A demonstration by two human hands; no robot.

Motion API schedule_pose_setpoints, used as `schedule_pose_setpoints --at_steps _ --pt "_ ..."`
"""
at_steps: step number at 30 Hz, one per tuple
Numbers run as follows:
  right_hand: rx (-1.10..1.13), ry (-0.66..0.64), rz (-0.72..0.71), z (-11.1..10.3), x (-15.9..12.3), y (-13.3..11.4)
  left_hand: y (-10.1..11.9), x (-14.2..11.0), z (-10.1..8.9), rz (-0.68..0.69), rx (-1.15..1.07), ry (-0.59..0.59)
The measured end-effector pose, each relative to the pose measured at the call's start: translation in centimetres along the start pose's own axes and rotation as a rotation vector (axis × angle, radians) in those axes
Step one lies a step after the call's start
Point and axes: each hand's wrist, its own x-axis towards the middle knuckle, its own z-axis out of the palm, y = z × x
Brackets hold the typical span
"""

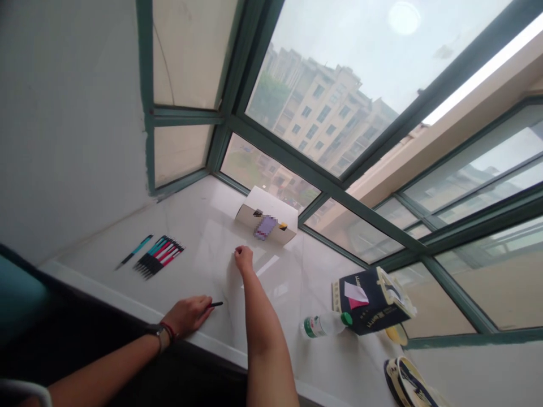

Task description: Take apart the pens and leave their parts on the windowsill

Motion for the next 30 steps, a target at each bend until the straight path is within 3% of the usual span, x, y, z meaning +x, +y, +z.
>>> schedule_pose_setpoints --at_steps 6,10,13,16,19,23,25,27,29,30 --pt "-0.012 -0.032 -0.007 1.2 2.4 -0.6 0.0 0.2 -0.1 -0.004 -0.019 -0.017" --pt "0.028 -0.013 0.023 0.8 1.9 -0.5 -0.2 0.2 0.1 -0.012 -0.055 -0.007" --pt "0.177 0.047 0.105 0.4 0.0 -0.1 -0.4 0.1 0.3 -0.015 -0.089 0.008" --pt "0.417 0.134 0.202 0.2 -4.3 1.2 -0.5 0.1 0.6 -0.008 -0.11 0.012" --pt "0.68 0.201 0.294 0.0 -10.7 3.0 -0.7 0.0 0.8 -0.033 -0.201 0.035" --pt "0.874 0.273 0.363 0.1 -19.7 4.3 -1.0 0.1 0.5 -0.126 -0.496 0.185" --pt "0.897 0.268 0.386 0.3 -23.2 3.7 -1.0 0.6 -0.3 -0.273 -0.754 0.368" --pt "0.907 0.22 0.388 0.4 -25.6 2.3 -0.7 1.3 -1.5 -0.515 -1.091 0.561" --pt "0.913 0.126 0.365 0.3 -26.9 0.3 0.1 2.1 -2.7 -0.697 -1.342 0.66" --pt "0.916 0.064 0.356 0.2 -27.3 -0.9 0.7 2.3 -3.3 -0.725 -1.402 0.664"
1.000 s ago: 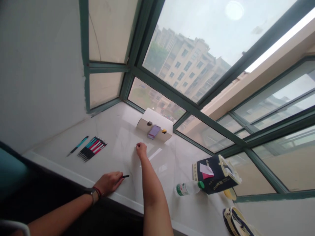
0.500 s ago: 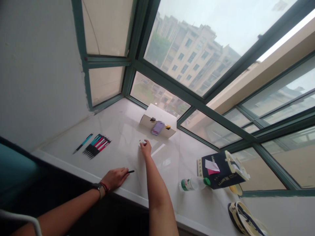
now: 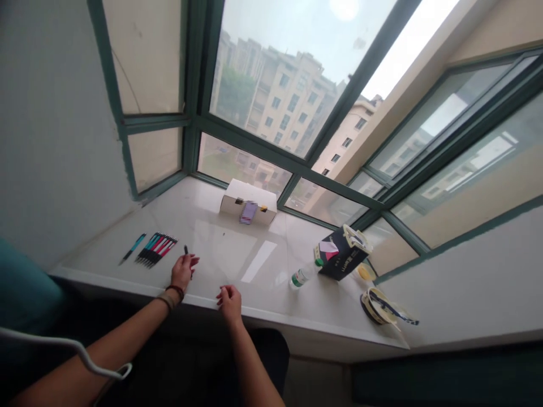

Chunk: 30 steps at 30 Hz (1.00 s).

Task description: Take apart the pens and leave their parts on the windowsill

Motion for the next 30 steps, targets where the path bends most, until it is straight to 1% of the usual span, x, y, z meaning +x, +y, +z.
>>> schedule_pose_setpoints --at_steps 1,3,5,7,11,15,18,22,26,30 --pt "-0.002 -0.054 0.03 0.8 -0.6 -0.8 0.6 -0.5 0.5 -0.021 -0.033 -0.029" --pt "0.04 -0.135 0.104 2.4 -1.5 -2.5 1.8 -2.1 1.4 -0.071 -0.134 -0.152" --pt "0.156 -0.181 0.129 3.7 -2.3 -4.1 3.0 -4.0 1.9 -0.165 -0.305 -0.283" --pt "0.303 -0.184 0.123 4.7 -2.9 -5.5 4.1 -5.7 2.1 -0.208 -0.369 -0.352" --pt "0.523 -0.141 0.129 5.4 -3.9 -7.2 5.5 -8.1 1.9 -0.147 -0.284 -0.428" --pt "0.617 -0.112 0.184 4.9 -4.8 -7.5 5.6 -9.1 1.6 -0.074 -0.175 -0.523" --pt "0.635 -0.095 0.171 4.4 -5.3 -7.3 5.3 -9.5 1.4 -0.056 -0.1 -0.511" --pt "0.655 -0.054 0.061 4.0 -5.6 -7.0 5.4 -10.0 1.3 -0.055 -0.062 -0.416" --pt "0.545 -0.034 -0.097 3.9 -5.9 -7.0 6.0 -10.3 1.5 -0.062 -0.034 -0.288" --pt "0.422 -0.07 -0.199 3.8 -6.4 -7.0 6.3 -10.4 1.6 -0.046 -0.021 -0.247"
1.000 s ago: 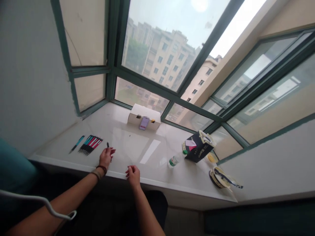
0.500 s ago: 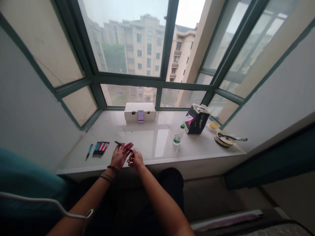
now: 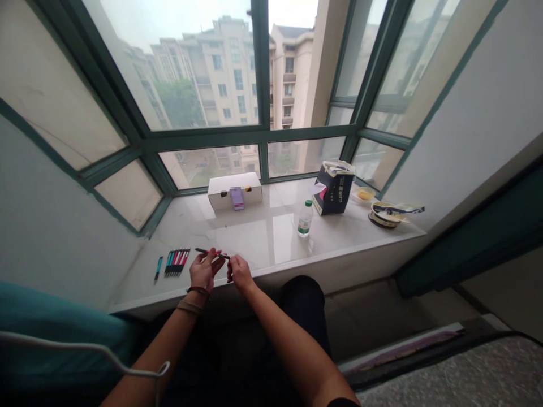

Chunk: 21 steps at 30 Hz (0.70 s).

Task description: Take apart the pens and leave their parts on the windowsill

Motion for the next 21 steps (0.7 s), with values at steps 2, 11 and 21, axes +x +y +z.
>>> schedule_pose_setpoints --at_steps 2,11,21 --pt "-0.044 -0.021 -0.023 -0.1 -0.1 -0.1 0.1 0.0 -0.1 0.015 0.014 -0.001" --pt "0.083 -0.134 0.281 -0.5 0.2 -0.7 1.0 -0.1 -0.3 0.026 0.014 -0.018" --pt "0.148 -0.113 0.246 -0.2 0.2 -0.9 1.0 -0.1 -0.7 0.084 0.061 -0.064"
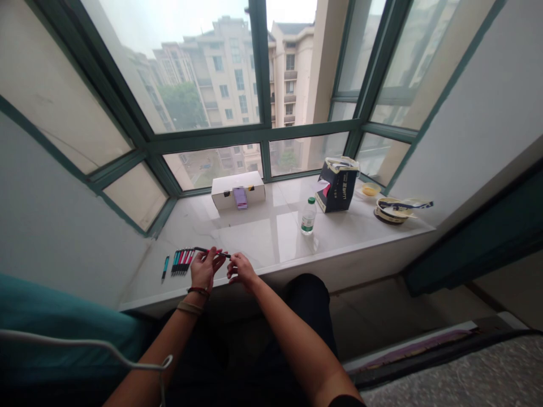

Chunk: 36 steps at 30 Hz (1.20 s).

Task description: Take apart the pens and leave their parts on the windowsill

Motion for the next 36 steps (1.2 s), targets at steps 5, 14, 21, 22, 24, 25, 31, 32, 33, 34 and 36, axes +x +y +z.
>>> schedule_pose_setpoints --at_steps 5,14,21,22,24,25,31,32,33,34,36 --pt "-0.036 0.031 -0.004 0.0 0.3 0.2 -0.1 -0.1 0.1 0.0 0.012 -0.015" --pt "0.016 0.08 -0.093 0.2 0.2 -0.2 -0.2 0.4 -0.1 -0.008 -0.03 -0.007" --pt "0.001 0.025 0.043 -0.1 0.7 0.3 -0.3 0.6 -0.5 -0.001 -0.005 -0.043" --pt "0.01 0.024 0.041 -0.1 0.7 0.4 -0.3 0.6 -0.5 0.0 0.002 -0.045" --pt "0.025 0.032 0.032 0.0 0.8 0.5 -0.4 0.7 -0.5 -0.005 0.013 -0.042" --pt "0.029 0.035 0.021 0.0 0.8 0.6 -0.3 0.8 -0.5 -0.009 0.017 -0.039" --pt "-0.017 0.047 -0.02 0.0 1.0 0.8 -0.5 1.2 -0.3 -0.008 0.033 -0.018" --pt "-0.019 0.049 0.003 -0.1 1.1 0.9 -0.5 1.3 -0.3 -0.007 0.036 -0.018" --pt "-0.015 0.048 0.03 -0.1 1.2 0.9 -0.6 1.4 -0.3 -0.005 0.04 -0.021" --pt "-0.008 0.044 0.054 -0.2 1.3 1.0 -0.6 1.5 -0.3 -0.005 0.043 -0.026" --pt "-0.007 0.046 0.076 -0.3 1.5 1.1 -0.7 1.7 -0.2 -0.007 0.053 -0.036"
